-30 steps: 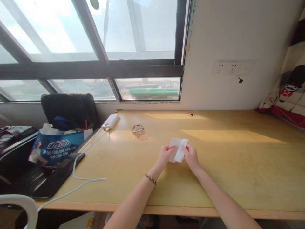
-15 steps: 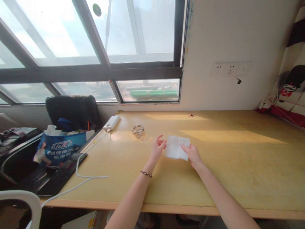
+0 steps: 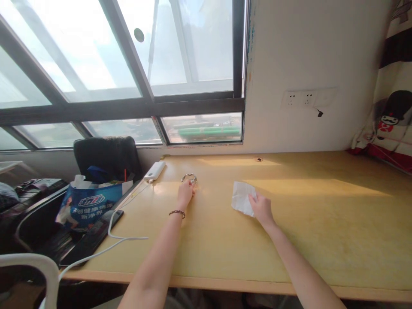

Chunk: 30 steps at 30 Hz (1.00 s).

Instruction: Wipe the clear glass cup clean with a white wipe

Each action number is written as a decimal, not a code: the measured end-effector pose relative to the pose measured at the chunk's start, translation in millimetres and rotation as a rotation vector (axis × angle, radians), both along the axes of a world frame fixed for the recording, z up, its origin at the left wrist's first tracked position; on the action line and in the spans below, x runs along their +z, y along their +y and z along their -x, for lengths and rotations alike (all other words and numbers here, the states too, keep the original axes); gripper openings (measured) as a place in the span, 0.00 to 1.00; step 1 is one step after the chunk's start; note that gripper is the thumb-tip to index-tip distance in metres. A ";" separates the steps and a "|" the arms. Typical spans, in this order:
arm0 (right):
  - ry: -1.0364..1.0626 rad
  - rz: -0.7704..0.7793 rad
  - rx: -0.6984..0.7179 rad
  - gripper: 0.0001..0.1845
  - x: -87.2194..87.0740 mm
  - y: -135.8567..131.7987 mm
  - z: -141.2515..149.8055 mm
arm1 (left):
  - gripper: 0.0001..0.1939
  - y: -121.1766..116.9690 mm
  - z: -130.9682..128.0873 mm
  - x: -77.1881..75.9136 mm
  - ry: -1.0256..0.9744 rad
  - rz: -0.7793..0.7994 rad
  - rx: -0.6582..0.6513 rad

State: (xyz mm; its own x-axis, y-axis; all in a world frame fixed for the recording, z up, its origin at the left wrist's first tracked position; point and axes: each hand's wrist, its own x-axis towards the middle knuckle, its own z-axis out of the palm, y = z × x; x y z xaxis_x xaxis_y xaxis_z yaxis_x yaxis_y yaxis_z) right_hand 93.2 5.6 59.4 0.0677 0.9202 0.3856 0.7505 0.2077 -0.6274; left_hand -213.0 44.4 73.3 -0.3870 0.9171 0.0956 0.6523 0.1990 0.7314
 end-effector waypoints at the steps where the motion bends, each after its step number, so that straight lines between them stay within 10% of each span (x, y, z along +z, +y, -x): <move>1: -0.009 0.009 -0.003 0.21 -0.2 0.4 -0.5 | 0.05 -0.7 -3.1 -0.6 -0.001 -0.013 -0.042; 8: 0.209 -0.032 0.020 0.24 4.5 -2.3 0.7 | 0.05 -22.0 -78.7 -15.9 0.054 -0.123 -0.349; 13: 0.783 0.290 0.191 0.35 5.9 -4.3 -0.9 | 0.06 -41.7 -141.8 -40.5 0.252 -0.258 -0.613; 17: 1.113 0.539 0.219 0.32 1.1 2.5 -3.7 | 0.07 -50.5 -144.5 -47.6 0.291 -0.311 -0.630; 30: 0.992 0.513 0.140 0.14 -18.4 0.0 17.0 | 0.20 -62.3 -147.7 -30.4 0.143 -0.614 -0.805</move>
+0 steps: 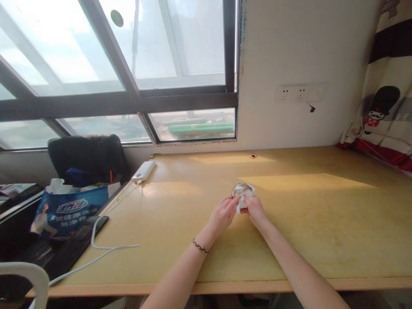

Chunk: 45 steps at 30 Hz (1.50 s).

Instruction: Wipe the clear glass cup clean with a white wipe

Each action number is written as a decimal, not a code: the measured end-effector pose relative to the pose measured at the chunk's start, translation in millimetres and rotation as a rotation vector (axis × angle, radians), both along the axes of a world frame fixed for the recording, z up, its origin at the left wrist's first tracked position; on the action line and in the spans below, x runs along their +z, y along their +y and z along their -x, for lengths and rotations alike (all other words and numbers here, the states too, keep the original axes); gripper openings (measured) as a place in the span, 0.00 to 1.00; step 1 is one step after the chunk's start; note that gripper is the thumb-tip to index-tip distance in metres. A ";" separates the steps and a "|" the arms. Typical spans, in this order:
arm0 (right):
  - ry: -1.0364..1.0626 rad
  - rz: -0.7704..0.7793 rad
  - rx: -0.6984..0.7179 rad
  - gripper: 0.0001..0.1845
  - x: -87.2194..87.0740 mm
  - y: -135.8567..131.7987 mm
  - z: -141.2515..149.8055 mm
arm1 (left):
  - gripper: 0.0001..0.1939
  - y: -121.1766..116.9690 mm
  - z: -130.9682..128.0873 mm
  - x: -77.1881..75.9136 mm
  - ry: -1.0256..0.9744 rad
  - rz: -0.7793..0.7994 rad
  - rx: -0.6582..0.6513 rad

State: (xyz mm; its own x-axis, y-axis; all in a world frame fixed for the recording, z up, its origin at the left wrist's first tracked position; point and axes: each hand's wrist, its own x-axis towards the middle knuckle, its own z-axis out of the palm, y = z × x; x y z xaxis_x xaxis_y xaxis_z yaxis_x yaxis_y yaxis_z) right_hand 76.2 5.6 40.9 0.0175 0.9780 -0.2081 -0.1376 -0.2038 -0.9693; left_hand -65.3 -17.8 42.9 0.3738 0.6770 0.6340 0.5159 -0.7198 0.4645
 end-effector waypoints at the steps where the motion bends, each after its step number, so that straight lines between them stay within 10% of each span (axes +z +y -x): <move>1: -0.011 0.009 -0.006 0.14 0.5 -0.1 0.4 | 0.23 -0.3 0.2 0.1 -0.075 0.039 0.020; 12: -0.330 0.073 0.058 0.26 -1.7 -10.0 4.0 | 0.25 -4.0 -13.0 8.3 -0.639 0.643 -0.281; 25: -1.127 -0.214 0.015 0.27 10.2 -11.2 -3.6 | 0.23 1.4 -5.6 4.5 -0.703 0.780 -0.008; 33: -0.895 -0.309 0.121 0.14 11.4 -7.3 -1.6 | 0.27 5.5 -3.4 -7.0 -0.721 0.837 0.008; 40: -1.013 -0.170 0.029 0.31 6.5 -9.8 1.0 | 0.41 -2.7 -12.9 8.4 -0.721 0.724 -0.244; 45: -0.914 -0.208 0.083 0.33 5.4 -10.1 1.6 | 0.31 1.1 -5.3 10.7 -0.741 0.803 -0.012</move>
State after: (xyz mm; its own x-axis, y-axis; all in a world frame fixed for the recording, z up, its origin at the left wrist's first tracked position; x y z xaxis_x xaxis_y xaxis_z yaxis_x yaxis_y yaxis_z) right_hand 74.6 -4.5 46.3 0.0166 0.9994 0.0307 0.7015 0.0102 -0.7126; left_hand -60.0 -16.8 53.6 0.0908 0.9927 0.0795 -0.0907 -0.0712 0.9933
